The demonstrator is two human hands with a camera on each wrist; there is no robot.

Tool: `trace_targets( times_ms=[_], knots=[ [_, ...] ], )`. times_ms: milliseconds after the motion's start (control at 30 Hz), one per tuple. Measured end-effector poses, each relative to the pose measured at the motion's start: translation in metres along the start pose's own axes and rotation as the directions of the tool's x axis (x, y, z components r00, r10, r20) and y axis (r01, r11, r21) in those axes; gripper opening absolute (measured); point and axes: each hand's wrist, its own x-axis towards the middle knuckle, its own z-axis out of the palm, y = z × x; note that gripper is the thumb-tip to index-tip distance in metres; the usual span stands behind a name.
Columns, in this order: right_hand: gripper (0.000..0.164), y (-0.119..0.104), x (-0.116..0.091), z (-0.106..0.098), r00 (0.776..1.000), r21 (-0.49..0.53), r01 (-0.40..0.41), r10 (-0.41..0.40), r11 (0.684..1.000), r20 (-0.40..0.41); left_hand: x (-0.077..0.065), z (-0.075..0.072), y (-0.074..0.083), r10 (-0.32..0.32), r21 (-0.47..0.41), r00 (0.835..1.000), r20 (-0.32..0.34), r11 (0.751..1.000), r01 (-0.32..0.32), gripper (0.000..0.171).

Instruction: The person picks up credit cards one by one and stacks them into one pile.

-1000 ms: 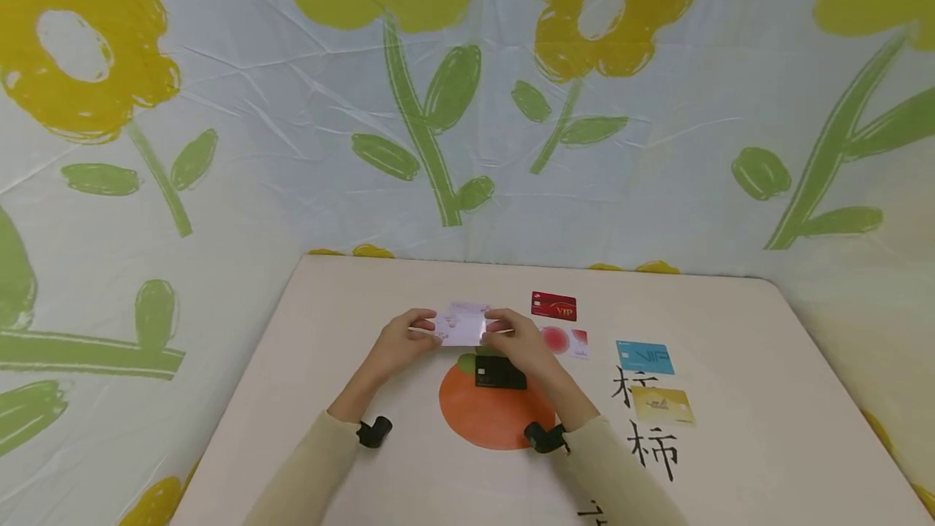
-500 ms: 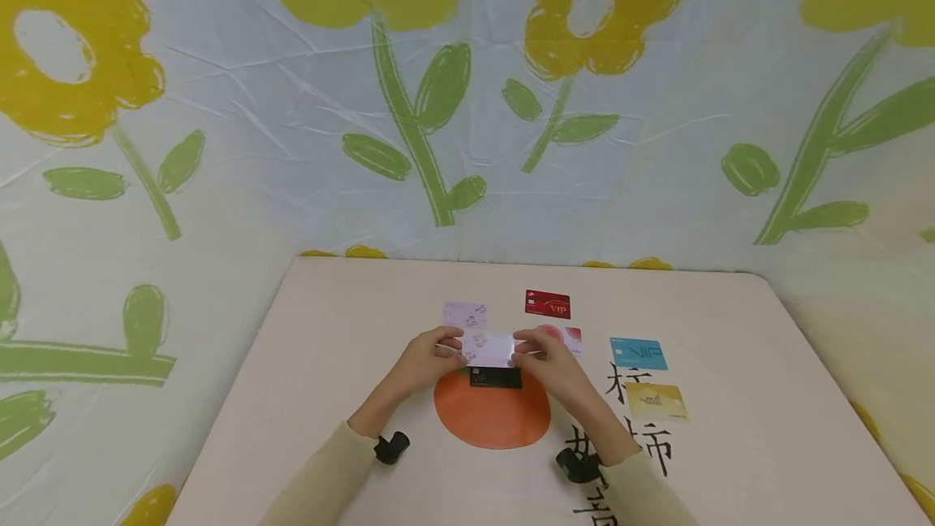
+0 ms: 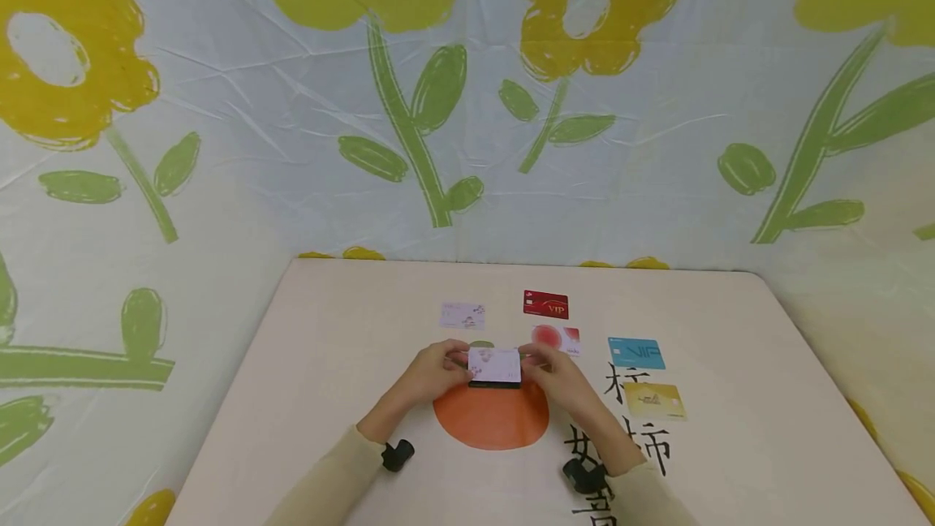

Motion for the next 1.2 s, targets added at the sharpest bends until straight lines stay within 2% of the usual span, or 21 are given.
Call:
trace_targets(
  times_ms=[133,367,800,1200],
  knots=[
    [0.027,0.0042,0.0015,0.0018,1.0,-0.024,-0.009,0.009,1.0,0.007,0.0002,0.0016,-0.0002,-0.007,0.0,1.0,0.008,1.0,0.007,0.045],
    [0.027,0.0065,0.0039,0.003,1.0,-0.074,0.021,-0.02,0.997,0.02,0.0024,0.0036,-0.0019,-0.009,0.025,1.0,0.008,1.0,0.009,0.043],
    [0.03,0.0081,0.0065,0.0064,1.0,-0.101,0.0,0.003,0.995,0.029,0.006,0.0063,-0.0048,-0.019,0.071,0.999,0.026,0.997,0.017,0.044],
    [0.031,0.0043,0.0041,0.0064,0.999,-0.128,0.012,-0.008,0.992,0.031,0.0077,0.0067,-0.0055,-0.033,0.106,0.999,0.024,0.994,0.03,0.042]
  ],
)
